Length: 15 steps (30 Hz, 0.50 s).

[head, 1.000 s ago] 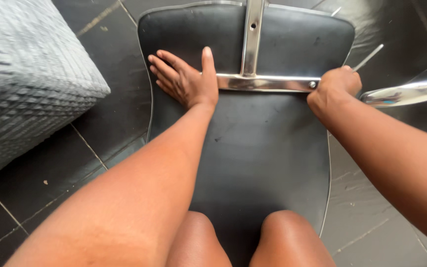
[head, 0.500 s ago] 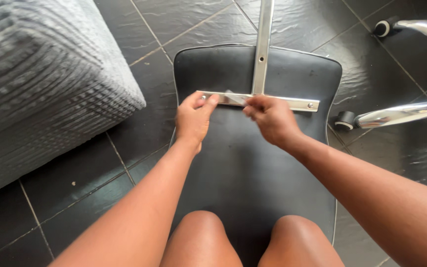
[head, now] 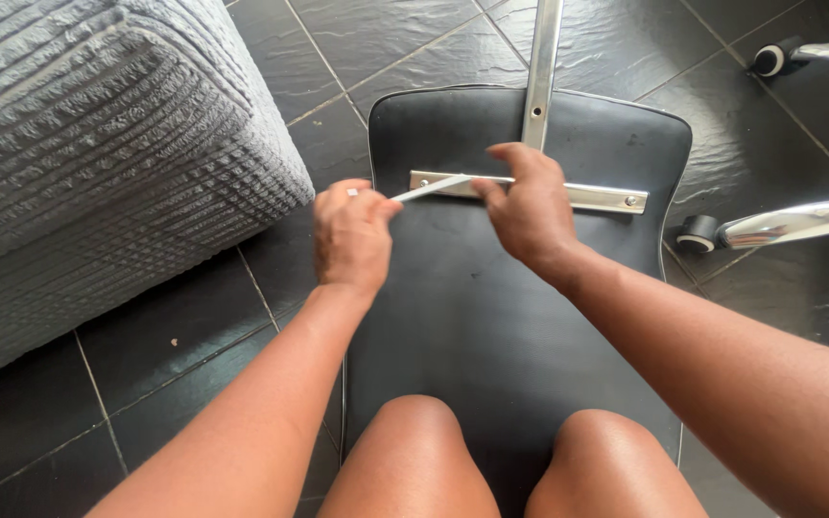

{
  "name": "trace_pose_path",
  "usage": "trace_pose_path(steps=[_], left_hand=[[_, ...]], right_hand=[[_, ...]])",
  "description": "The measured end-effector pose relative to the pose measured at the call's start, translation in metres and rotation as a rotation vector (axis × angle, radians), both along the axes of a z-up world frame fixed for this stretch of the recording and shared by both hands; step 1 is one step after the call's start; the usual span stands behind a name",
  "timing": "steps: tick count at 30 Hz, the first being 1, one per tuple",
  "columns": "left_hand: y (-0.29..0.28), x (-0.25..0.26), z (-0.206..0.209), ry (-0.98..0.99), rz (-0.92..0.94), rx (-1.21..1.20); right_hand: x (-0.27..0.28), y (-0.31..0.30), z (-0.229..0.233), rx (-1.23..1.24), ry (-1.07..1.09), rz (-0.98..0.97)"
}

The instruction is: The person assembles an office chair by tightening screws on the backrest bracket with an Allen key, then attaches the backrest to the chair base and secures it. The person works on a tiled floor with the chair parts laid out nearby.

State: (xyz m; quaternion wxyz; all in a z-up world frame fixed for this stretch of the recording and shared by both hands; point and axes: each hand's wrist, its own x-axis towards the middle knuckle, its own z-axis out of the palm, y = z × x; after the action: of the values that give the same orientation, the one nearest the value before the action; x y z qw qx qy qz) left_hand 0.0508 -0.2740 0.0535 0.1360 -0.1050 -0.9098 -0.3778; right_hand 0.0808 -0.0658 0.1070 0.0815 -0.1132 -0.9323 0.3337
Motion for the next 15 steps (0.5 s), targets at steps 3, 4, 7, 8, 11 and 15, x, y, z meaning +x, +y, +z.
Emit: trace_pose_path(steps=[3, 4, 7, 8, 11, 15], left_hand=[[-0.011, -0.004, -0.008, 0.154, 0.077, -0.154], [-0.012, -0.006, -0.009, 0.119, 0.079, -0.158], [-0.012, -0.011, -0.013, -0.045, 0.082, -0.179], [-0.009, -0.013, -0.014, -0.136, 0.074, -0.191], [0.001, -0.016, -0.011, -0.252, 0.055, -0.243], [0.002, -0.014, -0.006, -0.280, 0.072, -0.259]], right_hand=[[0.003, 0.006, -0.006, 0.059, -0.188, -0.083], [0.003, 0.007, -0.008, 0.049, -0.227, -0.086], [0.005, 0.007, -0.014, 0.025, -0.308, -0.086], [0.006, 0.007, -0.015, 0.022, -0.308, -0.086], [0.004, 0.008, -0.017, 0.053, -0.327, -0.083], [0.005, 0.012, -0.026, 0.119, -0.210, -0.130]])
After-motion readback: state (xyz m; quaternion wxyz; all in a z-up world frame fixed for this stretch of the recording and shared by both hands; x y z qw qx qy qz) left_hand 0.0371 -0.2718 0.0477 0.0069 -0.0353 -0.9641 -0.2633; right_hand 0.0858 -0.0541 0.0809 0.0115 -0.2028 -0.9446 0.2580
